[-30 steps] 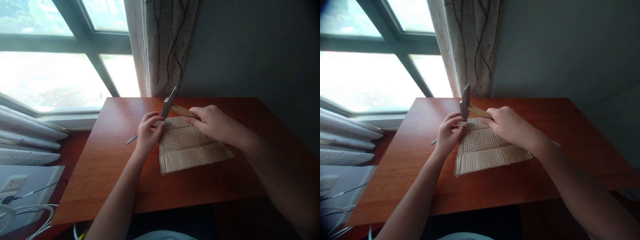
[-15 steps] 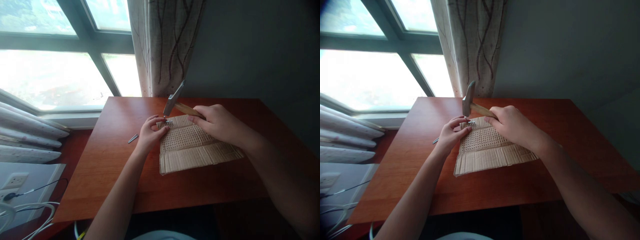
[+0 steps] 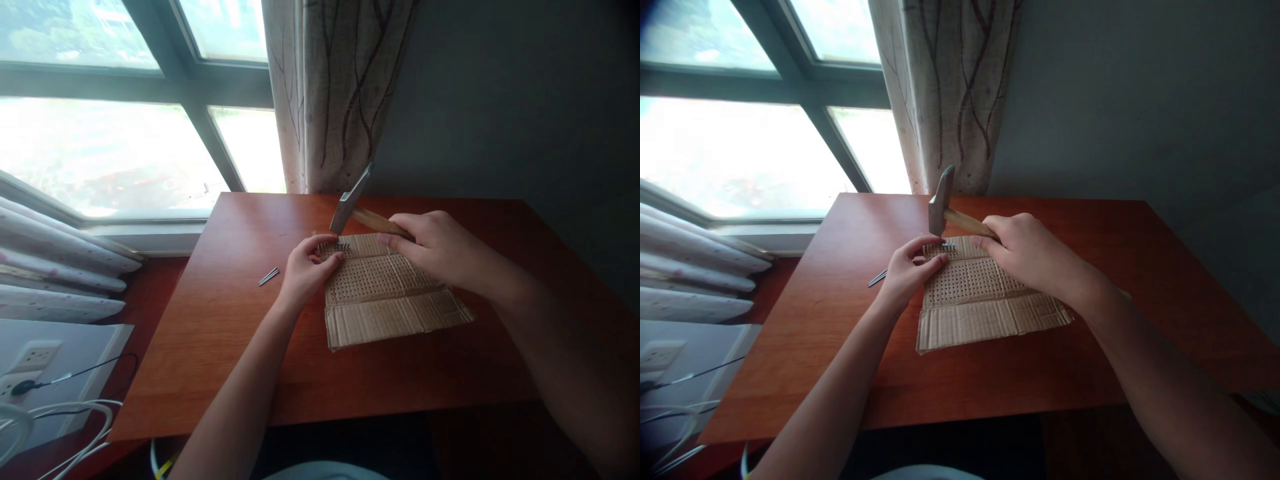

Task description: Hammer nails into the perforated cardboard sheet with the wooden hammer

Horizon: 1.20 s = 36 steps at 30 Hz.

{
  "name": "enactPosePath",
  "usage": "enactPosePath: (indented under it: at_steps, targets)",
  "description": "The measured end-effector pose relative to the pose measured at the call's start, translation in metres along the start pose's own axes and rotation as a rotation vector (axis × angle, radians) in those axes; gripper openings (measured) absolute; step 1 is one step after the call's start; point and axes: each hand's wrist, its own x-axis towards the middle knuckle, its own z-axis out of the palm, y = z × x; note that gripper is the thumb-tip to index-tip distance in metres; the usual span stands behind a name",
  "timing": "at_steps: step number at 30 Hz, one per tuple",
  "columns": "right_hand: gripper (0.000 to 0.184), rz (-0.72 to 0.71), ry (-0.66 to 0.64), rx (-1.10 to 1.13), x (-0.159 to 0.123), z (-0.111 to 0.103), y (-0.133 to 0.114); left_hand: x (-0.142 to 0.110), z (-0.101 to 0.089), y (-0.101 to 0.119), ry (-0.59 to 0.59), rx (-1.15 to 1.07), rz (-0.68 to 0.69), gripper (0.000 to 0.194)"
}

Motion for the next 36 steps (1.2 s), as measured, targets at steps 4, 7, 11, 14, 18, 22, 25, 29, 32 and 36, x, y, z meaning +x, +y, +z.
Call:
enactPosePath:
  at_steps: [4, 7, 11, 14, 18, 22, 25, 29, 32, 36]
  targets:
    - [0.032, -0.002, 0.012, 0.013, 0.0001, -0.0009, -0.0005, 0.0008, 0.0018, 0.0009, -0.030, -0.039, -0.003, 0.040]
    - [0.032, 0.006, 0.002, 0.023, -0.0003, 0.0004, 0.0000, 0.0023, 0.0029, 0.0001, -0.053, -0.081, -0.009, 0.042]
    - [0.032, 0.018, -0.012, 0.025, -0.0007, 0.0022, 0.0020, 0.0043, 0.0033, -0.0024, -0.057, -0.085, -0.003, 0.041]
    - [0.033, 0.019, -0.005, 0.022, -0.0003, 0.0014, 0.0023, 0.0052, 0.0033, -0.0033, -0.043, -0.082, 0.016, 0.041]
    - [0.035, 0.028, 0.004, 0.010, -0.0002, -0.0030, 0.0009, 0.0053, 0.0031, -0.0021, -0.045, -0.087, 0.014, 0.042]
    - [0.033, 0.050, 0.007, -0.003, -0.0018, -0.0059, 0.0027, 0.0054, 0.0027, -0.0018, -0.049, -0.086, 0.004, 0.041]
    - [0.033, 0.067, 0.000, -0.001, -0.0021, -0.0042, 0.0051, 0.0059, 0.0025, -0.0034, -0.056, -0.096, 0.006, 0.042]
    - [0.036, 0.053, -0.039, 0.046, -0.0008, -0.0002, 0.0044, 0.0061, 0.0032, -0.0026, -0.049, -0.108, 0.002, 0.043]
    - [0.038, 0.031, -0.045, 0.049, 0.0001, 0.0005, 0.0020, 0.0054, 0.0041, 0.0010, -0.044, -0.106, -0.020, 0.039]
    - [0.036, 0.009, -0.041, 0.045, 0.0006, -0.0004, 0.0009, 0.0051, 0.0042, 0.0027, -0.045, -0.095, -0.033, 0.038]
